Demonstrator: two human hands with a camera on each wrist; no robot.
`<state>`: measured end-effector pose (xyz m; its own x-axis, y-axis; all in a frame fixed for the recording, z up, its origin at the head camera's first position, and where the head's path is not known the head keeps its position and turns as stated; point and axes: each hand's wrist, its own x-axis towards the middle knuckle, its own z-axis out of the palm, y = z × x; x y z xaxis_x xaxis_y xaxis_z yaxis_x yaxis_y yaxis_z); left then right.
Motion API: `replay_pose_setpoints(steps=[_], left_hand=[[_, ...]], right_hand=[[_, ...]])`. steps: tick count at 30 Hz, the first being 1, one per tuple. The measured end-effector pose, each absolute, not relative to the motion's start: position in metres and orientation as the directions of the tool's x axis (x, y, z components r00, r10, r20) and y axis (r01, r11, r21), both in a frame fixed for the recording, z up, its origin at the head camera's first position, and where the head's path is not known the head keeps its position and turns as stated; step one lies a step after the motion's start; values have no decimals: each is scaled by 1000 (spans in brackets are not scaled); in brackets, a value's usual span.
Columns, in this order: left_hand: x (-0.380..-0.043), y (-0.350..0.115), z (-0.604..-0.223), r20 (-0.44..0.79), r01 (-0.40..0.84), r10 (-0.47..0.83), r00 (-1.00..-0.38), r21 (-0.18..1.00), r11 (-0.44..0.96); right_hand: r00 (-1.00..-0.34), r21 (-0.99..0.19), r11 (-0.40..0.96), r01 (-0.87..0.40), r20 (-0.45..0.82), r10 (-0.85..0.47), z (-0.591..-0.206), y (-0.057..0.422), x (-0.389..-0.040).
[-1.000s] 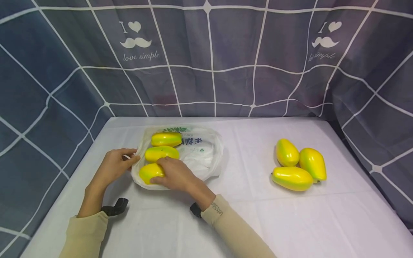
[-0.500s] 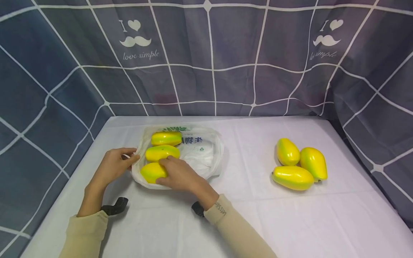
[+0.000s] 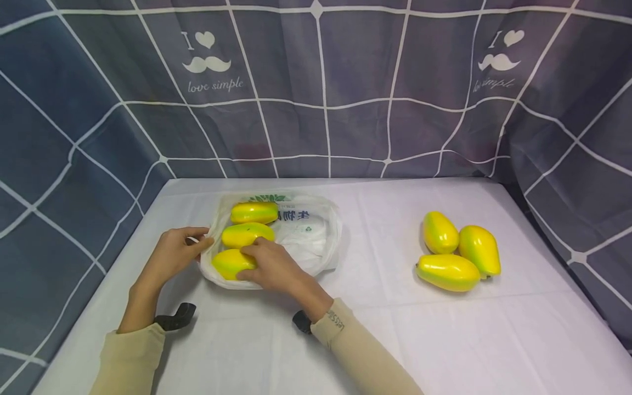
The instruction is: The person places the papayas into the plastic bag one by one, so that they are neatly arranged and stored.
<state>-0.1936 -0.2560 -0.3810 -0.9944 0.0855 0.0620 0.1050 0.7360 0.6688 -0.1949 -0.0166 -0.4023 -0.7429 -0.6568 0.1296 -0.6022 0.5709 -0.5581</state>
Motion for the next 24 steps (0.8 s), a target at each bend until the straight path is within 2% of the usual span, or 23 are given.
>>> replay_pose_setpoints(steps=[11, 24], left_hand=[[-194, -257, -381, 65, 100, 75, -995, 666, 739], [-194, -259, -382, 50, 87, 72, -996, 663, 743]], right_hand=[[-741, -591, 560, -580, 98, -664, -400, -13, -195], [-737, -548, 582, -601, 97, -669, -400, -14, -194]])
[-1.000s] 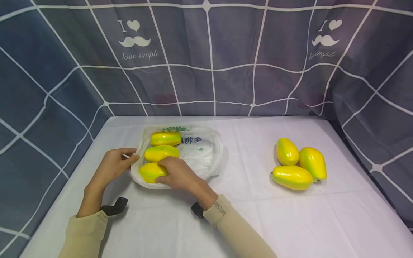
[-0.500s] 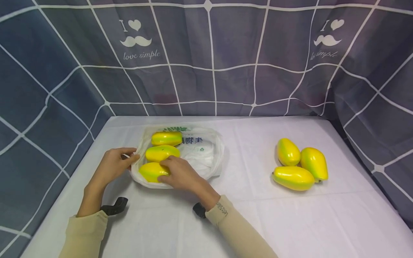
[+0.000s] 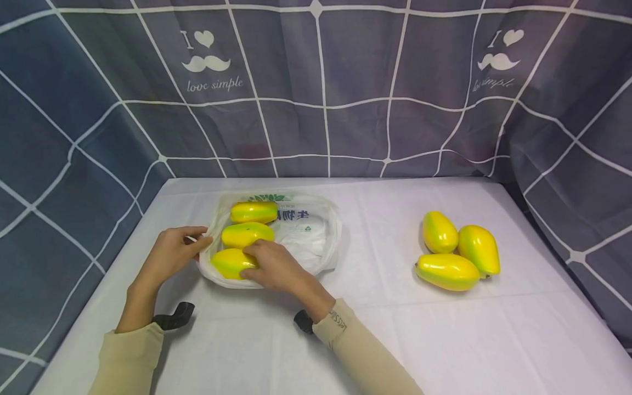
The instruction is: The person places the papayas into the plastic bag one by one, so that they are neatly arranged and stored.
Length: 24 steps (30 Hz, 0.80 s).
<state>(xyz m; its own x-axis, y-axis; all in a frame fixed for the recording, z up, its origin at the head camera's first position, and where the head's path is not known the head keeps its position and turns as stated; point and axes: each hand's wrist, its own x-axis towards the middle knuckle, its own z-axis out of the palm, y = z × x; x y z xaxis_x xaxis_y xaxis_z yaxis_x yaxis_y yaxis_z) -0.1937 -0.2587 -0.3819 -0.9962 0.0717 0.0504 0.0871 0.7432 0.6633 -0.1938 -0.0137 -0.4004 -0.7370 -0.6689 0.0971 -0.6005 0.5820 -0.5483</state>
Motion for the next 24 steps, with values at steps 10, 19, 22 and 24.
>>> replay_pose_setpoints(steps=[10, 19, 22, 24], left_hand=[[-194, -259, -383, 61, 98, 77, -995, 656, 748], [-194, -258, -382, 45, 84, 73, -996, 654, 751], [-194, -258, -382, 44, 82, 71, -997, 656, 750], [-193, -258, -382, 47, 85, 72, -996, 660, 747]], right_hand=[[-747, -563, 560, -607, 166, -643, -401, -6, -192], [-772, -602, 537, -591, 230, -592, -401, 15, -193], [-778, -610, 533, -587, 242, -580, -400, 23, -192], [-781, -612, 530, -587, 254, -570, -399, 29, -190]])
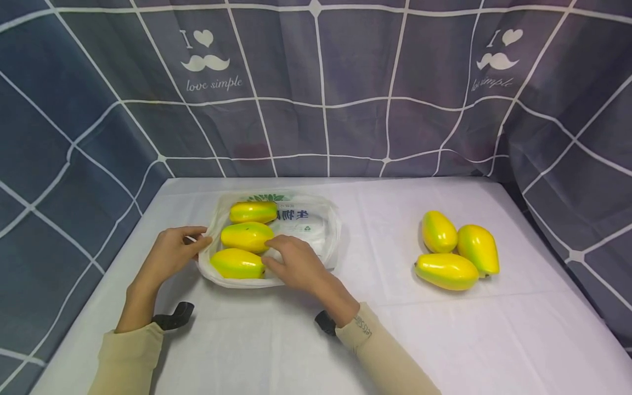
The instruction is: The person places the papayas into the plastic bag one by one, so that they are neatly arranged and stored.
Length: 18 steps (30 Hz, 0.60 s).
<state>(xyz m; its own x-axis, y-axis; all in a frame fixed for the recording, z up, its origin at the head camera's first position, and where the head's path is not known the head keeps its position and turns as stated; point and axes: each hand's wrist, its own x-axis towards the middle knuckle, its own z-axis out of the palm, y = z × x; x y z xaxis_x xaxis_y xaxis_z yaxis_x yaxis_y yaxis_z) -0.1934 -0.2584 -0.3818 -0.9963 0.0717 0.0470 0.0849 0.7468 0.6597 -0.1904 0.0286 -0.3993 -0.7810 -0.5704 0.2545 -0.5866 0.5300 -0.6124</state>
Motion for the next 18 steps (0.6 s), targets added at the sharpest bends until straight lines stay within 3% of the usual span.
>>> replay_pose_setpoints(steps=[18], left_hand=[[-193, -259, -381, 56, 99, 82, -995, 656, 748]], right_hand=[[-852, -648, 558, -519, 333, -405, -394, 100, -172]])
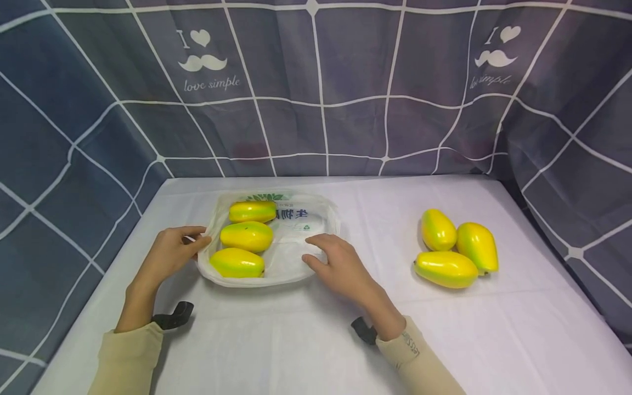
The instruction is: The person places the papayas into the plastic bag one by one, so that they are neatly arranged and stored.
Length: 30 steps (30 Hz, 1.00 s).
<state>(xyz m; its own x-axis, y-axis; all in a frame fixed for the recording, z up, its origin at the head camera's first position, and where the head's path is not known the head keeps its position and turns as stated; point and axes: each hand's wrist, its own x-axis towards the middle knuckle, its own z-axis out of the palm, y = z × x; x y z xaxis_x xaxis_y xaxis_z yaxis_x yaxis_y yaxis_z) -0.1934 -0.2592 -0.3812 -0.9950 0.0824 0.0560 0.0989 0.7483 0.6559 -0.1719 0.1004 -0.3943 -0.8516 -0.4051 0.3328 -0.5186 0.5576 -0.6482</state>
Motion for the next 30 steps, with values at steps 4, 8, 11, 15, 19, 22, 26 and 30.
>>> replay_pose_setpoints(steps=[4, 8, 11, 15, 19, 22, 26, 30], left_hand=[[-193, -260, -382, 57, 101, 84, -995, 653, 750], [-193, -261, -383, 52, 99, 85, -995, 653, 751], [-193, -262, -383, 48, 91, 78, -996, 650, 754], [-193, -262, -383, 47, 89, 76, -996, 648, 756], [-193, -261, -382, 47, 90, 79, -996, 649, 755], [-193, -260, -383, 46, 90, 79, -996, 650, 754], [-194, -260, -383, 54, 98, 83, -995, 652, 752], [-194, -260, -384, 57, 102, 85, -995, 651, 752]], right_hand=[[-862, -643, 575, -506, 345, -372, -396, 119, -167], [-867, -625, 601, -499, 348, -357, -399, 137, -165], [-871, -608, 624, -491, 344, -351, -401, 149, -163], [-889, -592, 664, -457, 319, -327, -401, 165, -160], [-910, -582, 700, -413, 283, -302, -401, 179, -157], [-919, -579, 715, -393, 267, -289, -401, 189, -154], [-925, -568, 731, -378, 264, -273, -402, 201, -150], [-929, -557, 746, -365, 276, -248, -402, 214, -146]])
